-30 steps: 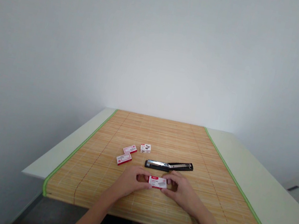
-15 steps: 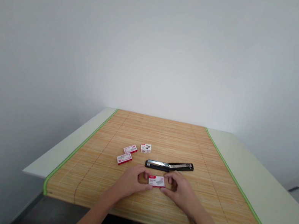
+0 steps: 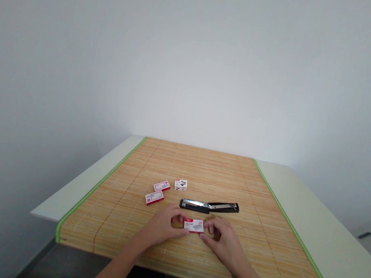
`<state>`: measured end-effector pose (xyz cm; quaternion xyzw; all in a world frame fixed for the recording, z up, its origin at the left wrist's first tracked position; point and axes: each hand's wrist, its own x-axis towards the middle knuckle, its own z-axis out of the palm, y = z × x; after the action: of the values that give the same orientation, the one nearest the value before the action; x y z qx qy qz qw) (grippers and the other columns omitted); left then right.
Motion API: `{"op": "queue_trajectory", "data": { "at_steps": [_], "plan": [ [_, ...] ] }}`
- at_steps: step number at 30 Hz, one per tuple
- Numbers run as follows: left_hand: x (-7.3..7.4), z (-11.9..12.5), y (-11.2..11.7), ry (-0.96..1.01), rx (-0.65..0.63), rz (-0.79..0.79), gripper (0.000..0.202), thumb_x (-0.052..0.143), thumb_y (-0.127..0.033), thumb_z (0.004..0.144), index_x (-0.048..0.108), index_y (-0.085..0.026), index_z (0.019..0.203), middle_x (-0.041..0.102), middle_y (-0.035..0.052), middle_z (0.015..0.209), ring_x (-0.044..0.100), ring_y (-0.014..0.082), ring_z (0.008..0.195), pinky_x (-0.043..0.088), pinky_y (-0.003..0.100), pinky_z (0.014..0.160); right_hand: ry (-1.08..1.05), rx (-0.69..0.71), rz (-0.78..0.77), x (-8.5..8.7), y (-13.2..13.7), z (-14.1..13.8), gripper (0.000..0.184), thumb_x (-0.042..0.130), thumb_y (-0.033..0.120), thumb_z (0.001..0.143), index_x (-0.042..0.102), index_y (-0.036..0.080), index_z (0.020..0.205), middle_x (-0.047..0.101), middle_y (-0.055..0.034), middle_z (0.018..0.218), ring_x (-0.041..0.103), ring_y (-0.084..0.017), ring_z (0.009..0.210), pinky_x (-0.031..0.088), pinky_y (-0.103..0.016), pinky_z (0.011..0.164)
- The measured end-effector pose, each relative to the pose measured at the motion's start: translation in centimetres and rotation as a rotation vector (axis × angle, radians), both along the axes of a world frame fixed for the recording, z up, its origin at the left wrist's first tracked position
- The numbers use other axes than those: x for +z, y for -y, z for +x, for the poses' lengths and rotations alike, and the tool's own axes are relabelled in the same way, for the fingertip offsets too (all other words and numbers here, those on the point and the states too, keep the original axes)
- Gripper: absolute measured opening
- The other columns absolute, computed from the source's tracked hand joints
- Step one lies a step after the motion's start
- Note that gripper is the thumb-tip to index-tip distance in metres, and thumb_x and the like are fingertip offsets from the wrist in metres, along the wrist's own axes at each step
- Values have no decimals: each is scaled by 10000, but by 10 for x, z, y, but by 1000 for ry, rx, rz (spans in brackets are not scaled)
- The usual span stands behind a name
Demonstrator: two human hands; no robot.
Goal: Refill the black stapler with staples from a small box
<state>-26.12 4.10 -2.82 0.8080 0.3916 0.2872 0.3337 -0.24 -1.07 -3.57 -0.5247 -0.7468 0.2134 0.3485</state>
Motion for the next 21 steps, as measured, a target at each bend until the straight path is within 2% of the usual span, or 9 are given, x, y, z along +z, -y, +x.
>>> {"op": "queue_trajectory", "data": {
  "at_steps": [2,4,7,9,12,14,16,19,21],
  "plan": [
    [-2,0,-3,35,38,-28,379,810,-491,773,752,-233,1045,679,15,919,576,166,765,401,262,666,-28,-9,-9,3,3,0,181,751,386,848,681,248,941,633,-4,811,583,-204,758,453,-332,716],
    [-4,-1,-9,93,163,-43,379,691,-547,872,738,-222,1061,673,17,862,573,167,736,409,267,656,-97,-58,-29,5,8,1,200,728,420,865,664,239,921,624,-7,804,577,-200,744,457,-325,694],
    [-6,-3,-20,99,345,10,384,615,-533,924,700,-231,1145,644,5,804,574,173,714,422,279,665,-270,-241,-6,1,15,7,248,660,473,913,624,230,880,605,-10,778,569,-198,734,475,-325,695],
    [-6,-4,-27,34,340,83,487,717,-497,852,647,-268,1276,658,4,875,595,189,765,442,297,714,-420,-412,76,-6,15,16,258,668,490,904,630,237,944,639,-31,872,599,-217,834,505,-346,775],
    [-4,-3,-33,-37,254,174,621,798,-439,784,599,-303,1357,670,23,1032,618,227,932,458,327,825,-739,-555,177,-16,7,35,386,713,487,858,625,296,1182,649,-54,1219,582,-260,1174,486,-423,1021],
    [-3,-2,-35,-69,221,193,514,787,-421,798,649,-288,1275,666,31,1053,613,235,970,454,329,841,-958,-500,126,-17,-3,48,503,740,485,828,593,353,1290,614,-33,1356,526,-263,1315,422,-470,1139],
    [-2,-1,-36,-98,210,192,367,752,-406,833,689,-272,1168,663,28,1028,610,224,942,448,321,820,-1068,-374,-3,-14,-14,58,583,788,468,786,586,374,1325,614,-24,1393,515,-268,1353,378,-500,1187],
    [-3,0,-37,-111,201,184,269,716,-387,868,697,-264,1107,658,14,992,606,204,900,434,305,792,-1028,-182,-180,-5,-26,68,579,840,434,760,631,325,1289,645,-50,1374,535,-282,1345,334,-510,1217],
    [-5,-1,-38,-111,200,179,249,719,-389,869,701,-261,1082,656,7,972,604,197,882,425,298,773,-964,-97,-229,2,-33,69,519,832,454,779,664,284,1240,677,-73,1327,569,-291,1309,328,-513,1216]
  ]
}}
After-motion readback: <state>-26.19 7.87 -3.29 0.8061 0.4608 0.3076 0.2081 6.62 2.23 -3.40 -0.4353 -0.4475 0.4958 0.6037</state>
